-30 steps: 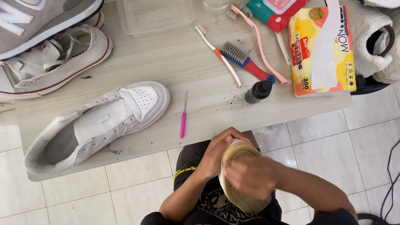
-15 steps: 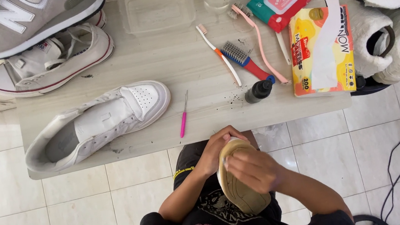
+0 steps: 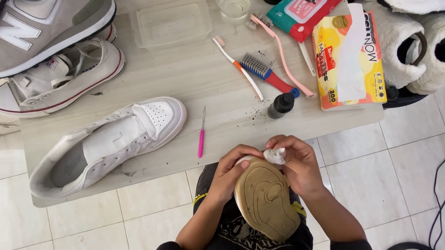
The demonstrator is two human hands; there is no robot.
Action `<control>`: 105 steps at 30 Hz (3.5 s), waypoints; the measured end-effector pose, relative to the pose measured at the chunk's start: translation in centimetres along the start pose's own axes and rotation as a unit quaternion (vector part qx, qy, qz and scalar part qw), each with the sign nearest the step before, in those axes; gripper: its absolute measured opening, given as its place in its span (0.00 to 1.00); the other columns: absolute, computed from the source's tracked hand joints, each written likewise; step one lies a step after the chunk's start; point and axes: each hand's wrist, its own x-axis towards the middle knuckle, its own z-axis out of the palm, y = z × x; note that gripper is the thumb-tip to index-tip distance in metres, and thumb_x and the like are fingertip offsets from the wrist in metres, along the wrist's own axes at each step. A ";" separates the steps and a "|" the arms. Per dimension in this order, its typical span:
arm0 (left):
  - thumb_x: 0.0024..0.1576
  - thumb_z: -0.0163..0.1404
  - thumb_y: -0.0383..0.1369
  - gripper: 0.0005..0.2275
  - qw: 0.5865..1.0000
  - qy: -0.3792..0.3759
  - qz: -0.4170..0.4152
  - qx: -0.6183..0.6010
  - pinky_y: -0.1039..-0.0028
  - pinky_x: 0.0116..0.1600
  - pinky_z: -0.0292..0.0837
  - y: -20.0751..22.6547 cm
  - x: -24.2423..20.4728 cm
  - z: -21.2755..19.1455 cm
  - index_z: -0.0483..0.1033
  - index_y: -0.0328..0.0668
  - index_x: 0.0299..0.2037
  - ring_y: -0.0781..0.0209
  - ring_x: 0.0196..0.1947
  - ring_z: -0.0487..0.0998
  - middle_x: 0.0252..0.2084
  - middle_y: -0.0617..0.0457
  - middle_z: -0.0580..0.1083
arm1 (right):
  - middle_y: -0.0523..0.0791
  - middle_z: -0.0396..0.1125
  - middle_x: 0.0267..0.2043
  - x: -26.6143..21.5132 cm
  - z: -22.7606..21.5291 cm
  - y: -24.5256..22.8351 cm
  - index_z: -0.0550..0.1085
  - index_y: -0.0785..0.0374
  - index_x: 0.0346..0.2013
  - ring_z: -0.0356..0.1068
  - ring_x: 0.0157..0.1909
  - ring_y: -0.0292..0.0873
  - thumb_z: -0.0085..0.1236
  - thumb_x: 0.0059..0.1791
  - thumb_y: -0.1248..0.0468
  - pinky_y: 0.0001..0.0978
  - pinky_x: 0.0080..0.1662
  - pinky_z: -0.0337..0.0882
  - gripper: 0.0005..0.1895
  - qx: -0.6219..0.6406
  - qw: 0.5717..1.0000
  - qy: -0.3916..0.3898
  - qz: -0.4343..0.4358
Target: The person cleans the sole of a white sneaker using a small white cloth and a liquid from a black bottle. They repeatedly apply the liquid and wipe the sole, focusing on the tread and edges.
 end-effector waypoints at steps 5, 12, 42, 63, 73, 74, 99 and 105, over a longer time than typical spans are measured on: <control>0.50 0.50 0.25 0.20 0.999 0.005 -0.031 -0.009 0.64 0.50 0.67 0.7 0.2 0.2 0.69 0.31 0.54 0.55 0.38 0.73 0.34 0.43 0.74 | 0.51 0.61 0.39 0.6 1.7 0.3 0.73 0.71 0.31 0.62 0.44 0.41 0.55 0.47 0.73 0.32 0.47 0.64 0.02 -0.031 0.999 -0.037 -0.017; 0.49 0.55 0.20 0.07 0.995 0.096 -0.029 -0.021 0.71 0.42 0.66 -0.7 -0.1 -0.2 0.72 0.32 0.35 0.61 0.34 0.74 0.32 0.43 0.77 | 0.47 0.59 0.35 0.8 3.4 -0.9 0.75 0.70 0.38 0.57 0.38 0.40 0.56 0.48 0.69 0.30 0.41 0.58 0.07 -0.203 0.971 -0.041 -0.115; 0.51 0.54 0.20 0.04 0.995 0.097 -0.022 0.026 0.71 0.45 0.69 1.9 -0.3 0.9 0.74 0.34 0.34 0.64 0.35 0.74 0.30 0.47 0.77 | 0.45 0.62 0.31 3.0 1.6 -3.9 0.64 0.51 0.54 0.65 0.20 0.42 0.44 0.53 0.56 0.29 0.23 0.70 0.15 -0.597 0.634 -0.308 -0.383; 0.51 0.54 0.20 0.03 0.995 0.091 -0.015 0.026 0.72 0.43 0.67 2.3 -0.7 0.8 0.74 0.35 0.33 0.65 0.33 0.72 0.27 0.50 0.75 | 0.49 0.66 0.31 3.0 0.8 -1.6 0.66 0.59 0.50 0.67 0.19 0.46 0.44 0.53 0.58 0.32 0.21 0.71 0.13 -0.516 0.713 -0.309 -0.361; 0.51 0.54 0.20 0.04 0.996 0.090 -0.015 0.023 0.73 0.43 0.67 2.2 -1.0 0.7 0.74 0.35 0.33 0.65 0.33 0.72 0.28 0.50 0.75 | 0.50 0.66 0.30 2.7 1.2 -1.6 0.69 0.62 0.42 0.67 0.18 0.48 0.44 0.53 0.58 0.33 0.20 0.70 0.11 -0.519 0.718 -0.297 -0.356; 0.51 0.54 0.20 0.04 0.996 0.090 -0.014 0.024 0.73 0.43 0.67 2.2 -1.0 0.6 0.74 0.35 0.33 0.65 0.33 0.72 0.28 0.50 0.75 | 0.50 0.66 0.30 2.7 1.1 -1.4 0.69 0.62 0.42 0.67 0.18 0.48 0.44 0.53 0.58 0.33 0.20 0.70 0.11 -0.519 0.718 -0.297 -0.357; 0.50 0.55 0.20 0.04 0.995 0.097 -0.015 0.010 0.73 0.40 0.67 1.8 -0.6 1.0 0.74 0.34 0.32 0.64 0.32 0.72 0.28 0.49 0.75 | 0.53 0.69 0.32 3.6 -1.2 0.8 0.71 0.61 0.43 0.70 0.22 0.52 0.48 0.50 0.57 0.38 0.24 0.71 0.12 -0.469 0.742 -0.243 -0.413; 0.50 0.54 0.21 0.03 0.995 0.104 -0.006 -0.001 0.73 0.41 0.66 1.5 -1.1 1.3 0.74 0.35 0.31 0.63 0.33 0.72 0.28 0.49 0.75 | 0.51 0.62 0.31 8.7 -0.7 -2.2 0.51 0.69 0.50 0.65 0.27 0.46 0.31 0.55 0.60 0.37 0.34 0.70 0.15 -0.393 0.774 -0.115 -0.482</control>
